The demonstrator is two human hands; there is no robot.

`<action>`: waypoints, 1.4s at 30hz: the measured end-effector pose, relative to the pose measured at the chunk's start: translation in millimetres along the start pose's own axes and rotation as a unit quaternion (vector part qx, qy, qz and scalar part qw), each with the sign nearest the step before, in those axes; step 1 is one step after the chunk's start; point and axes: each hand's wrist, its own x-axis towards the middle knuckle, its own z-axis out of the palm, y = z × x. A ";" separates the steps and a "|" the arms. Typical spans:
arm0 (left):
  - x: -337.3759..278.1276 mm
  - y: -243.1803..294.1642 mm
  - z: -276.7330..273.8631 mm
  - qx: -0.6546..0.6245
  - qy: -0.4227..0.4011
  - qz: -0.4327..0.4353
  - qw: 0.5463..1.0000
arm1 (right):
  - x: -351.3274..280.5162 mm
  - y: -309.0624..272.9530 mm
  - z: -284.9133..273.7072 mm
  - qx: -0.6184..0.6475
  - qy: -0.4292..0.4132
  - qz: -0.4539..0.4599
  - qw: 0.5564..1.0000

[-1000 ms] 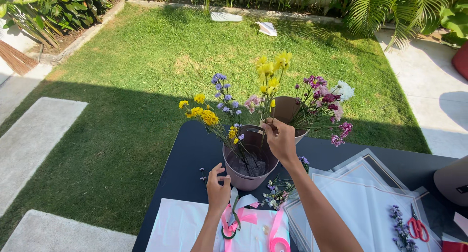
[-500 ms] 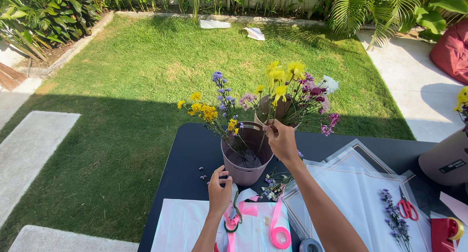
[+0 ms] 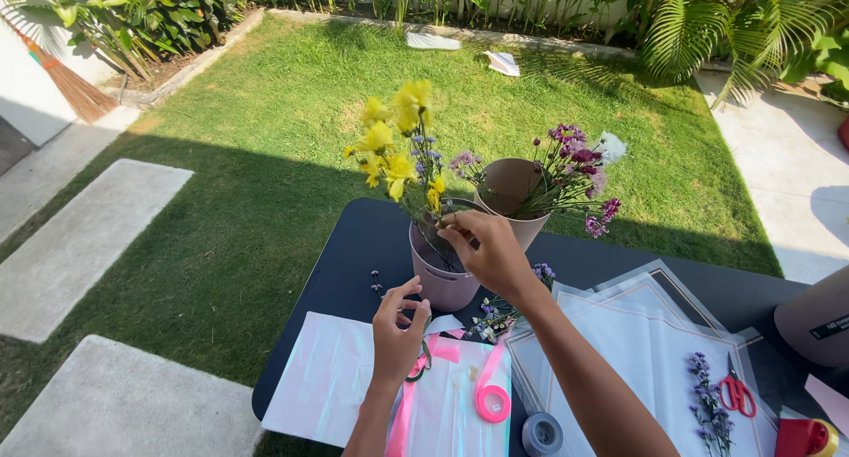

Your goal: The person selects flowers from containers, trims the ends of the stems with shears, and wraps tape around the stems to secure the bundle.

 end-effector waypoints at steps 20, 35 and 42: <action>-469.1 -197.4 -36.5 -0.067 0.561 -0.218 0.796 | -493.9 -110.2 208.4 0.434 -0.328 0.509 0.667; -530.1 -280.8 -15.9 -0.157 0.601 -0.318 0.716 | -625.9 -89.2 284.0 0.429 -0.259 0.718 0.483; -501.3 -260.3 -43.2 -0.150 0.508 -0.309 0.790 | -596.0 -101.9 242.6 0.334 -0.242 0.695 0.589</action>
